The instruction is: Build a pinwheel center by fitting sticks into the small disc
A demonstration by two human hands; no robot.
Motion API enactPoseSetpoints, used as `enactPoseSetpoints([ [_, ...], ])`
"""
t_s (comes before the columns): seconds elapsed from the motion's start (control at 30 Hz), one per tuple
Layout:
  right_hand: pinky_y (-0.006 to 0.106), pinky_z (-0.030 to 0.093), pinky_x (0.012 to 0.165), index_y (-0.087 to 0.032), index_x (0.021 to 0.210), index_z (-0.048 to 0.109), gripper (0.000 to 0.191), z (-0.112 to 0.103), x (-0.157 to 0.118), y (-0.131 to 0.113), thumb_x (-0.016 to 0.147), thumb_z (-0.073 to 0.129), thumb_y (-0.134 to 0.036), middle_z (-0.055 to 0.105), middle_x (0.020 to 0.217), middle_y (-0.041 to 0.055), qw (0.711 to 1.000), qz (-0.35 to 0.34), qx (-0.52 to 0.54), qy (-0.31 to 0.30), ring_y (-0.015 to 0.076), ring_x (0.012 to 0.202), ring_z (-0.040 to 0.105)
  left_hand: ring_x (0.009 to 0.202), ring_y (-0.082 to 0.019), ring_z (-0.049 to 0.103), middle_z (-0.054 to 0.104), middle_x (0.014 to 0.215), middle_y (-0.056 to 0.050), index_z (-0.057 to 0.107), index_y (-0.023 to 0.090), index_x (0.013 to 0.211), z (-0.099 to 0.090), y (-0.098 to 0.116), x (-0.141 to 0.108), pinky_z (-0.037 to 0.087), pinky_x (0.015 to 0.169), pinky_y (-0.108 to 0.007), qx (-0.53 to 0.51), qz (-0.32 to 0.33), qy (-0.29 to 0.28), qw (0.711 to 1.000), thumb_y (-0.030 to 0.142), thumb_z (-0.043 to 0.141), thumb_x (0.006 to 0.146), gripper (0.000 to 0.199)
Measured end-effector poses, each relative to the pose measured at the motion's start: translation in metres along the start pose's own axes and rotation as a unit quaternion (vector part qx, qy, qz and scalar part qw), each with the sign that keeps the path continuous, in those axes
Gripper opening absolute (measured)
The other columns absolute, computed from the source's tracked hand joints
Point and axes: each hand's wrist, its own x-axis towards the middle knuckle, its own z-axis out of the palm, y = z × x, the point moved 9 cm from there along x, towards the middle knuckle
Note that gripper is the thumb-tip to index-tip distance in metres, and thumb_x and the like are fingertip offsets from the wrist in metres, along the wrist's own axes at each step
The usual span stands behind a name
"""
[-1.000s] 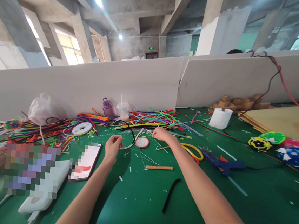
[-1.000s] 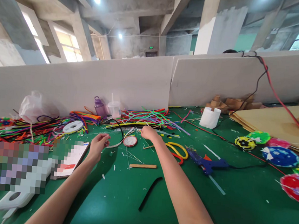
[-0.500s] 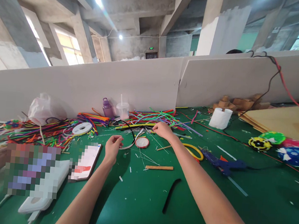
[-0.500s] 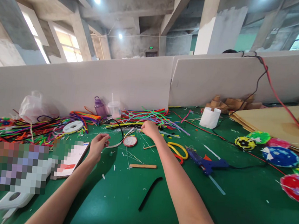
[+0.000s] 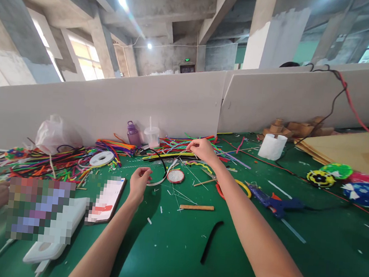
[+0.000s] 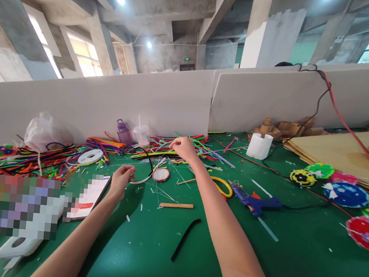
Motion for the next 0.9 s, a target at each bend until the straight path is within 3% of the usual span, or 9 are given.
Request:
enactPoseSetpoints([
  [0.23,0.020,0.033,0.046,-0.013,0.068,0.067,0.020,0.001,-0.002,-0.001,0.063,0.048,-0.014,0.059,0.056,0.0024,0.978,0.041,0.205,-0.024,0.0096,0.051,0.048,0.075,-0.018,0.058,0.066,0.076,-0.004,0.066,0.017,0.074,-0.004,0.008,0.000,0.041,0.067,-0.026,0.015,0.029,0.019,0.999,0.036,0.067,0.064,0.021],
  [0.5,0.018,0.028,0.044,-0.012,0.064,0.066,0.012,0.022,-0.006,-0.010,0.059,0.055,-0.015,0.061,0.060,0.0038,0.928,0.041,0.356,-0.099,0.0097,0.057,0.053,0.105,-0.025,0.058,0.068,0.108,-0.011,0.071,0.017,0.099,0.024,0.031,-0.013,0.043,0.087,-0.033,-0.060,0.069,-0.103,0.990,0.044,0.066,0.072,0.038],
  [0.67,0.019,0.027,0.044,-0.011,0.065,0.065,0.010,0.027,-0.009,-0.011,0.059,0.057,-0.015,0.062,0.060,0.0038,0.912,0.056,0.389,-0.117,0.0101,0.058,0.054,0.086,-0.019,0.061,0.070,0.091,-0.006,0.069,0.018,0.106,0.020,0.032,-0.011,0.044,0.080,-0.029,-0.016,0.092,-0.088,0.992,0.042,0.070,0.070,0.043],
  [0.8,0.020,0.027,0.044,-0.011,0.066,0.065,0.011,0.027,-0.011,-0.009,0.061,0.057,-0.017,0.062,0.061,0.0046,0.908,0.062,0.395,-0.124,0.0106,0.059,0.055,0.081,-0.020,0.059,0.068,0.081,-0.006,0.072,0.016,0.080,0.015,0.030,-0.008,0.044,0.075,-0.028,0.002,0.093,-0.059,0.994,0.044,0.073,0.064,0.032],
  [0.9,0.019,0.029,0.043,-0.011,0.066,0.065,0.011,0.026,-0.011,-0.010,0.061,0.058,-0.018,0.062,0.062,0.0046,0.905,0.061,0.400,-0.128,0.0106,0.058,0.055,0.080,-0.019,0.059,0.067,0.079,-0.005,0.070,0.016,0.074,0.018,0.027,-0.009,0.044,0.074,-0.027,-0.026,0.067,-0.073,0.995,0.046,0.074,0.061,0.033],
])
